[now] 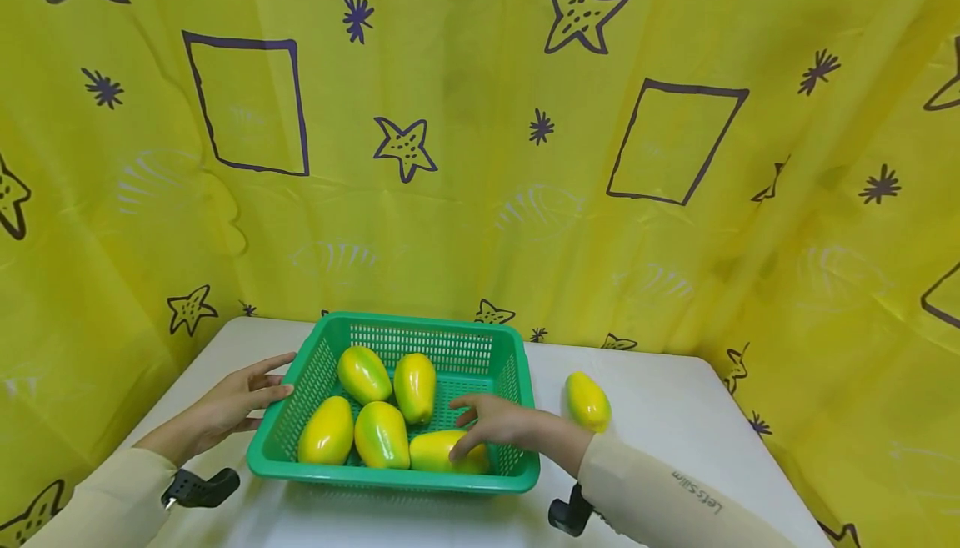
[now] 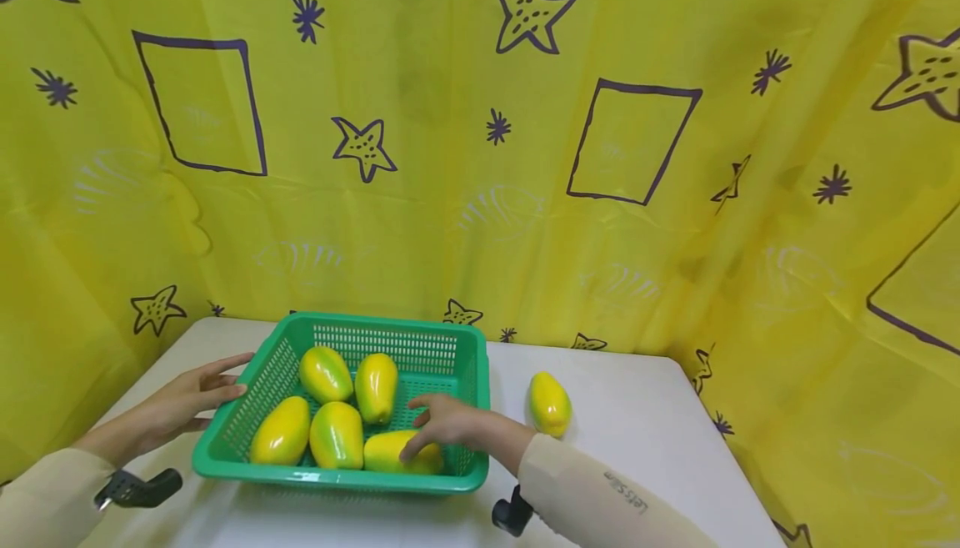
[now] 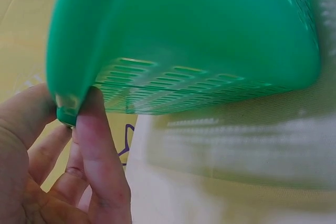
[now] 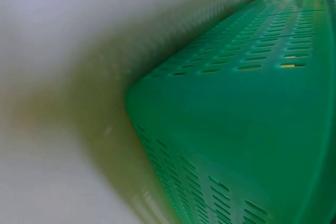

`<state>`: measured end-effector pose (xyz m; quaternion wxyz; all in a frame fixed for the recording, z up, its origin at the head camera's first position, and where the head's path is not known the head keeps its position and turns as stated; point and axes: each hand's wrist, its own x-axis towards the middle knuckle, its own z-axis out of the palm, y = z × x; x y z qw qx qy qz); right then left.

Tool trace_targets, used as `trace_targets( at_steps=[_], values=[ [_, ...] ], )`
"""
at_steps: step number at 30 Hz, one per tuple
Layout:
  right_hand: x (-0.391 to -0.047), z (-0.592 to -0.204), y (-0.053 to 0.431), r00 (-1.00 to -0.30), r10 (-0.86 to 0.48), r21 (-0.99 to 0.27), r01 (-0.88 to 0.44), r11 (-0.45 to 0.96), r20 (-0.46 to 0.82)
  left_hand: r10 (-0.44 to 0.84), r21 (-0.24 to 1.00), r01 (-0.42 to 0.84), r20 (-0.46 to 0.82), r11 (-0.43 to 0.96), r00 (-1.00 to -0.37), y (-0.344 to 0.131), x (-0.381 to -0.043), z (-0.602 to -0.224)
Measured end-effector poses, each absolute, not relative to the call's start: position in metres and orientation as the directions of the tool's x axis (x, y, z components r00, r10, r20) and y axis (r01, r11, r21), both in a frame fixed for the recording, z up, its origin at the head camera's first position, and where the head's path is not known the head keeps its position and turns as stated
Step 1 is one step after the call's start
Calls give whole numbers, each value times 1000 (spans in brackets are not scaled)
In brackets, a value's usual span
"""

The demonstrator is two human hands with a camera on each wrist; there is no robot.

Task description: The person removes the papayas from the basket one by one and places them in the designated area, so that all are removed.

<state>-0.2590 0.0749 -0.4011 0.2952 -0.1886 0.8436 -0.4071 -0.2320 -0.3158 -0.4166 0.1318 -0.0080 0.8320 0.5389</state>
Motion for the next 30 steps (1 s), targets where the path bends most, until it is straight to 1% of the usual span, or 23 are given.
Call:
trace_targets(
  at_steps=[11,23,30],
  values=[
    [-259,-407,71,-748,-563,-771,-110,628,-352,137,902,-157,-229,401,-964,-316,-231,-418],
    [-261,-410,69,-749,-553,-755,-109,647,-366,140,904,-153,-225,399,-964,-315,-230,-416],
    [-263,-407,68,-736,-540,-741,-78,667,-408,136,901,-156,-228,406,-964,-315,-230,-415]
  ],
)
